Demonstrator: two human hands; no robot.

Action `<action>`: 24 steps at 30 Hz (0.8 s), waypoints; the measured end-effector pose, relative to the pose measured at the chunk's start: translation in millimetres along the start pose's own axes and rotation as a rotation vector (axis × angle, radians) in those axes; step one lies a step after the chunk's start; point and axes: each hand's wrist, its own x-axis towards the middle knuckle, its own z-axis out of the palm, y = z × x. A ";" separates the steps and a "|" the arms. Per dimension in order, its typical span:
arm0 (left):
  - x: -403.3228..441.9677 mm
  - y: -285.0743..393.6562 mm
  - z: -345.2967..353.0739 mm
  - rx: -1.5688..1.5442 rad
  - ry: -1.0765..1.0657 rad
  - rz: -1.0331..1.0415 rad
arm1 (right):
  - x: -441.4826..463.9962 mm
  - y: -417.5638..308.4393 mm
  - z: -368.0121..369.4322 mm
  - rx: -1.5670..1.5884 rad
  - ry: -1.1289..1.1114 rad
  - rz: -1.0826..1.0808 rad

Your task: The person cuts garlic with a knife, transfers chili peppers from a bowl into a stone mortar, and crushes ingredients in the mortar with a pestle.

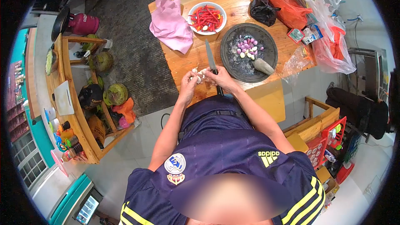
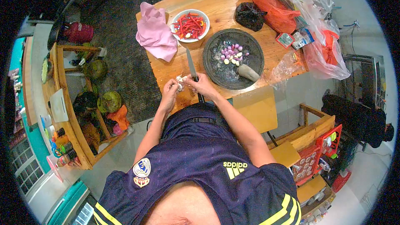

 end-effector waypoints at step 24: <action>0.5 17.0 1.7 -0.021 -0.020 -0.193 | -3.5 -9.9 1.6 -0.440 0.136 -0.171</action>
